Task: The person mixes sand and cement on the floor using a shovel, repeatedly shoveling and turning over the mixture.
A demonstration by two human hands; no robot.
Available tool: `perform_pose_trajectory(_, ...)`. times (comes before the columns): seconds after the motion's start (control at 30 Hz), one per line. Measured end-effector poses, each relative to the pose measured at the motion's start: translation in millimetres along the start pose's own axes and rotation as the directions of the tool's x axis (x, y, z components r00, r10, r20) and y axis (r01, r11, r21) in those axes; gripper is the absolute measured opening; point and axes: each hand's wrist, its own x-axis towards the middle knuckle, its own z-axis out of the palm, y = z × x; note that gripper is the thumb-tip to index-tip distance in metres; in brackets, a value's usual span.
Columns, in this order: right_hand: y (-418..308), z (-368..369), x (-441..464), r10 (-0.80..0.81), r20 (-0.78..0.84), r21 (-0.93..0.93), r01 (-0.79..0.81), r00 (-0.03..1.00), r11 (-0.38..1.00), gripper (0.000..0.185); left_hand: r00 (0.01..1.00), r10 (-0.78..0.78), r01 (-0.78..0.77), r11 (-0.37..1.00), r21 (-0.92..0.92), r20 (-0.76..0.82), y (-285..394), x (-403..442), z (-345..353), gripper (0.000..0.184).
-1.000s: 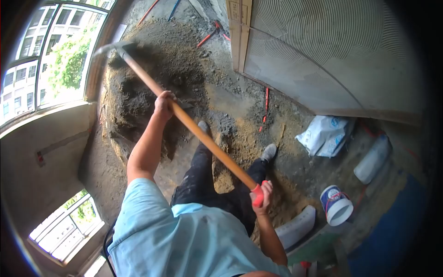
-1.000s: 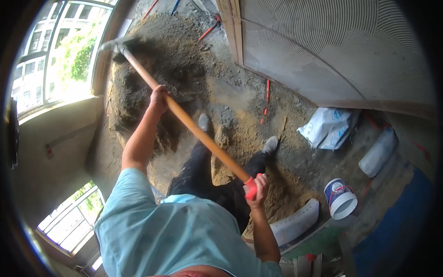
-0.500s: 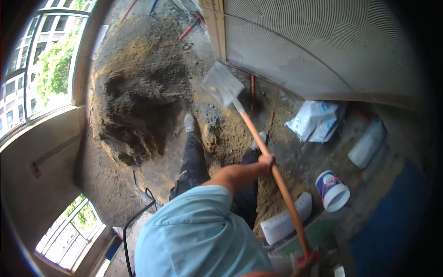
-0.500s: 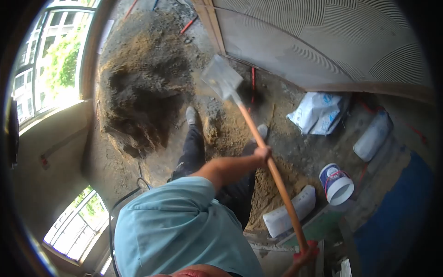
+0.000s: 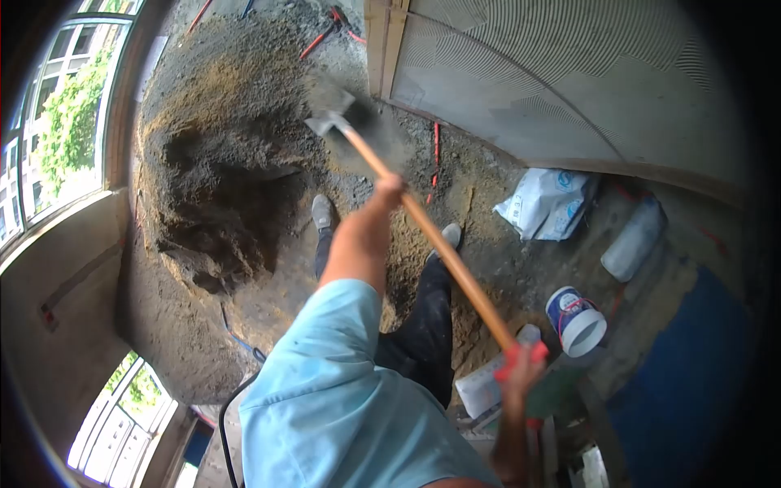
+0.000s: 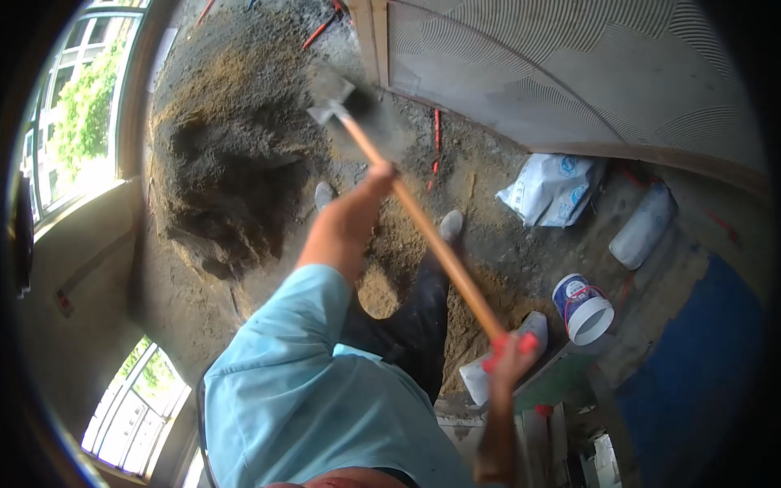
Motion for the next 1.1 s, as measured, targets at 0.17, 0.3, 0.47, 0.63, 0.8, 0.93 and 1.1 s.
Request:
perform_pose_trajectory(0.17,57,47,20,-0.461,0.071,0.0,0.463,0.884,0.887,0.017,0.862,-0.239,0.087,0.938,-0.334,-0.448,147,-15,20,0.006)
perform_pose_trajectory(0.3,78,58,36,-0.641,0.052,-0.019,0.642,0.766,0.766,0.015,0.907,-0.155,-0.028,0.905,-0.424,-0.391,210,-52,11,0.01)
perform_pose_trajectory(0.47,57,124,-2,-0.873,0.314,-0.018,0.922,0.373,0.387,0.037,0.924,0.005,-0.142,0.932,-0.332,-0.383,310,-107,-59,0.013)
perform_pose_trajectory(0.63,77,133,1,-0.872,0.313,0.02,0.915,0.376,0.402,0.043,0.851,0.158,-0.254,0.959,-0.129,-0.501,344,-171,-44,0.008)
perform_pose_trajectory(0.8,158,7,54,-0.575,0.324,0.071,0.587,0.751,0.806,0.036,0.948,0.041,-0.163,0.913,-0.374,-0.315,257,-186,-5,0.014)
perform_pose_trajectory(0.93,202,-133,77,-0.092,-0.018,-0.024,0.092,0.996,0.995,0.037,0.87,-0.203,0.045,0.94,-0.337,-0.449,111,-134,35,0.018)
perform_pose_trajectory(1.1,167,-376,87,-0.116,-0.531,-0.382,-0.114,0.839,0.917,0.048,0.648,-0.657,0.48,0.745,-0.464,-0.384,-87,-164,215,0.011)
